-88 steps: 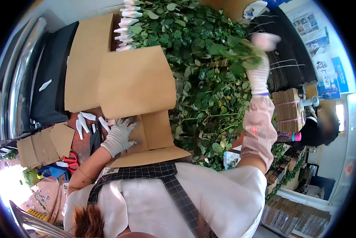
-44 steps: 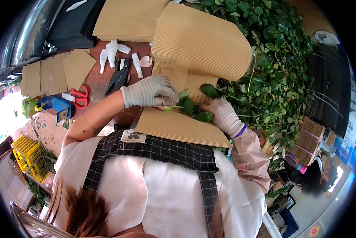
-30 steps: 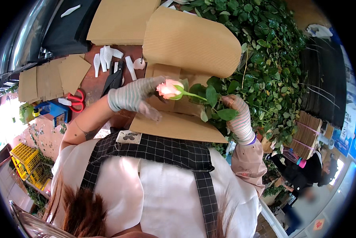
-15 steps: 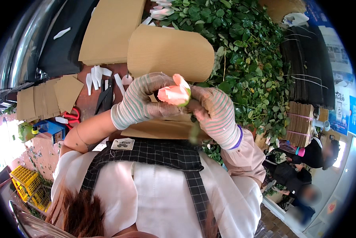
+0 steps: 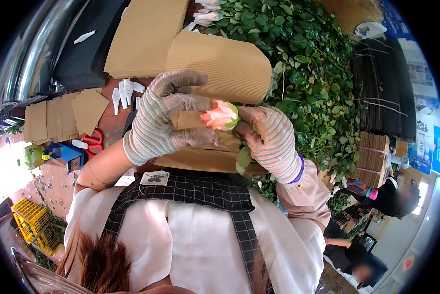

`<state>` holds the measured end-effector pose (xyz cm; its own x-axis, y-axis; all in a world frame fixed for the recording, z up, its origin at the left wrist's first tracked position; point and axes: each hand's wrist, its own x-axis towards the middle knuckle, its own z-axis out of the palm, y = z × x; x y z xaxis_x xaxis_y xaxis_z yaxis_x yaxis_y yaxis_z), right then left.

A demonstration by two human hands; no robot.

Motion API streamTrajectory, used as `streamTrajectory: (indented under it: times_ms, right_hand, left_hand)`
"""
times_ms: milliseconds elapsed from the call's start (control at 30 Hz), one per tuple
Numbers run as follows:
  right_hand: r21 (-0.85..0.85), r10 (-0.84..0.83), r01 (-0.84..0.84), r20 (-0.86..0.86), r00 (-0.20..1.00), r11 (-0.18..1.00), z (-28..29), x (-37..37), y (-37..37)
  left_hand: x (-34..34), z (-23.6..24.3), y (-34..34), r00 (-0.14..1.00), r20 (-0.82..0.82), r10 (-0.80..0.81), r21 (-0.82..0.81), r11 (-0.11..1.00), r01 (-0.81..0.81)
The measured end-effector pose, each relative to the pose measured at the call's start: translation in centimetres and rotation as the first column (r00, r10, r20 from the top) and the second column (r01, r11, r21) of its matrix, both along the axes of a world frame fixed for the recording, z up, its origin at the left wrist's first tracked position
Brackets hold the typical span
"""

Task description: The person picks up roses from a large pile, places them into a cardboard box, and wraps them in a sheet of corrugated paper by hand.

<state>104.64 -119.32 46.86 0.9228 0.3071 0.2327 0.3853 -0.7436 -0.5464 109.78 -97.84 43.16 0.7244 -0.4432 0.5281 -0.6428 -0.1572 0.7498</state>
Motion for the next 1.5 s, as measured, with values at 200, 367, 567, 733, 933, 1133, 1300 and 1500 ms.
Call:
streamTrajectory:
  times_ms: [200,367,567,733,933,1133,1300,1500]
  right_hand:
    - [-0.059,0.032,-0.03,0.032,0.999,0.998,-0.6,-0.1,-0.3]
    - [-0.116,0.068,-0.067,0.001,0.998,0.991,0.0,0.1,0.1]
    - [-0.267,0.026,-0.058,-0.12,0.992,0.962,0.2,0.3,0.3]
    - [0.233,0.154,-0.133,-0.078,0.985,0.963,-0.9,0.7,-0.1]
    - [0.011,-0.048,0.052,-0.222,0.974,0.999,-0.4,0.1,-0.4]
    - [-0.368,0.162,-0.314,-0.389,0.907,0.875,-3.6,2.2,1.4]
    - [-0.324,0.221,-0.466,-0.573,0.789,0.823,-10.8,2.8,3.4]
    - [-0.145,0.297,-0.531,-0.693,0.657,0.835,-13.7,2.0,3.2]
  left_hand:
    - [-0.1,0.5,-0.1,0.999,-0.004,0.032,0.018,0.999,-0.032]
    - [0.0,0.9,-0.2,1.0,-0.016,0.016,0.037,0.999,-0.016]
    - [1.2,2.9,-2.0,0.968,0.222,-0.116,0.065,0.992,0.104]
    - [-0.5,1.2,-4.1,0.78,0.583,-0.227,0.106,0.973,0.204]
    - [-0.6,-1.3,3.4,0.852,0.511,-0.113,0.12,0.991,0.059]
    - [0.4,-7.4,13.2,0.904,-0.181,0.388,0.753,0.646,-0.127]
    - [-0.3,-10.1,11.8,0.871,-0.337,0.357,0.528,0.838,-0.139]
    - [-0.3,-11.6,9.9,0.946,-0.226,0.234,0.407,0.905,-0.126]
